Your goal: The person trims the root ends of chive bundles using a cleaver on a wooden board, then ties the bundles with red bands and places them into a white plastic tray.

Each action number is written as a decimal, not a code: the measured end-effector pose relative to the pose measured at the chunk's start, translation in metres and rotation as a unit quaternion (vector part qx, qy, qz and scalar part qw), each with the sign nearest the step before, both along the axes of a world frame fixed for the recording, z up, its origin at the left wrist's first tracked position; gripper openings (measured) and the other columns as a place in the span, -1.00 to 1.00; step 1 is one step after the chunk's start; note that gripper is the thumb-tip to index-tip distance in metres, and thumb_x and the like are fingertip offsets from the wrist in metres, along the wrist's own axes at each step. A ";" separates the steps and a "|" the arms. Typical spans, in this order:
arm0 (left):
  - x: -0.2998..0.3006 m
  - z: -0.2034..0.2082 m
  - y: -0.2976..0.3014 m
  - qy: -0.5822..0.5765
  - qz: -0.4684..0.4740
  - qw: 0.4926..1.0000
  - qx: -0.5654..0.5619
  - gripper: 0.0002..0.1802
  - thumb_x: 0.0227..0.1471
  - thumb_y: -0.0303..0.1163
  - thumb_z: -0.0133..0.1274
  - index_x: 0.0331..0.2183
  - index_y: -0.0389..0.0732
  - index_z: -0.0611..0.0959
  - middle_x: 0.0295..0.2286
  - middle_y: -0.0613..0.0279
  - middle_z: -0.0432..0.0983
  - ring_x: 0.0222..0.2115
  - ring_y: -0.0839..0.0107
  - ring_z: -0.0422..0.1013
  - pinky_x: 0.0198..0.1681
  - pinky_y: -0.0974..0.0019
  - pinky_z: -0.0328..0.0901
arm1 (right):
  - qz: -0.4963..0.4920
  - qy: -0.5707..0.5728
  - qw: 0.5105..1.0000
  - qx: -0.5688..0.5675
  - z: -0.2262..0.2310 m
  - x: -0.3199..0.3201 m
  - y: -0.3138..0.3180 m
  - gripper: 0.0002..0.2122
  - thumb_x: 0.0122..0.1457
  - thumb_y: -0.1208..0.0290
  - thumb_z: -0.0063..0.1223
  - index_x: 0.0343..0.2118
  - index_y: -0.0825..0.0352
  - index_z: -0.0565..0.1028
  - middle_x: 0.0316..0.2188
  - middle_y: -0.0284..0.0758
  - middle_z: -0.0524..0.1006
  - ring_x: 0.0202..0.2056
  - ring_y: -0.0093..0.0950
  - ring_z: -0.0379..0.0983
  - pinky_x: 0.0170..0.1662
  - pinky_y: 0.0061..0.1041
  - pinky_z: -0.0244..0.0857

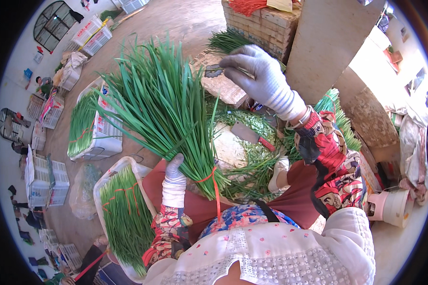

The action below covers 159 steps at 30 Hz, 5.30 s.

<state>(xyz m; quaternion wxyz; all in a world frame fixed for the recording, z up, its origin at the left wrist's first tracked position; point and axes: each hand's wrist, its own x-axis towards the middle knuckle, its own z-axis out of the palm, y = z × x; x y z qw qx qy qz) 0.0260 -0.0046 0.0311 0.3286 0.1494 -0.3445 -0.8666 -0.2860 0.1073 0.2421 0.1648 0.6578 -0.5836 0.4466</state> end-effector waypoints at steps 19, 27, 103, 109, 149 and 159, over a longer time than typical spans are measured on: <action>-0.005 -0.007 0.011 -0.053 0.071 0.996 0.019 -0.44 -0.10 -0.43 0.26 -0.02 -0.30 0.49 -0.17 0.13 0.54 -0.22 0.24 0.51 -0.10 0.18 0.45 | -0.009 0.189 0.981 0.041 0.003 0.019 -0.082 -0.71 0.17 0.25 0.01 -0.03 0.06 0.47 -0.37 -0.25 0.51 -0.33 -0.19 0.49 -0.26 -0.21 0.38; -0.012 -0.010 0.016 -0.067 0.078 0.995 0.001 -0.45 -0.11 -0.44 0.27 -0.04 -0.29 0.50 -0.17 0.15 0.53 -0.23 0.28 0.50 -0.10 0.21 0.43 | 0.060 0.193 0.975 0.087 0.011 0.008 -0.096 -0.82 0.13 0.22 0.03 -0.32 0.19 0.52 -0.39 -0.26 0.51 -0.31 -0.14 0.47 -0.25 -0.19 0.37; -0.170 -0.031 -0.034 -0.066 0.058 0.983 0.159 -0.37 0.07 -0.03 0.09 0.09 -0.16 0.42 0.01 0.17 0.42 0.00 0.15 0.35 0.11 0.01 0.25 | 0.073 -0.565 0.740 0.358 -0.171 -0.055 -0.017 -0.70 0.19 0.50 0.04 -0.01 0.46 0.44 -0.25 -0.34 0.54 -0.22 -0.61 0.44 -0.10 -0.58 0.35; -0.195 -0.034 -0.019 -0.092 0.032 0.979 0.181 -0.34 0.11 -0.02 0.01 0.12 -0.22 0.35 0.04 0.09 0.37 0.05 0.16 0.30 0.18 0.05 0.17 | 0.079 -0.349 0.884 0.302 -0.167 -0.059 -0.031 -0.74 0.10 0.41 0.08 -0.13 0.28 0.54 -0.32 -0.11 0.58 -0.26 -0.25 0.56 -0.16 -0.40 0.43; -0.333 0.072 -0.286 -0.105 0.321 0.941 0.005 -0.31 0.00 0.17 -0.05 0.08 -0.03 0.45 0.11 0.15 0.31 0.14 0.03 0.18 0.18 -0.25 0.03 | 0.388 -0.057 0.878 0.274 -0.298 -0.003 -0.186 -0.72 -0.03 0.20 0.17 -0.42 0.36 0.59 -0.46 -0.14 0.58 -0.36 -0.17 0.54 -0.29 -0.25 0.43; -0.434 -0.028 -0.211 -0.319 0.128 0.924 0.167 -0.27 0.00 0.17 -0.04 0.14 0.03 0.39 0.14 0.24 0.29 0.18 0.15 0.13 0.22 -0.18 -0.03 | 0.137 -0.101 0.723 0.669 -0.309 -0.168 0.085 -0.72 0.04 0.23 0.05 -0.21 0.24 0.54 -0.47 -0.25 0.57 -0.38 -0.15 0.53 -0.31 -0.17 0.40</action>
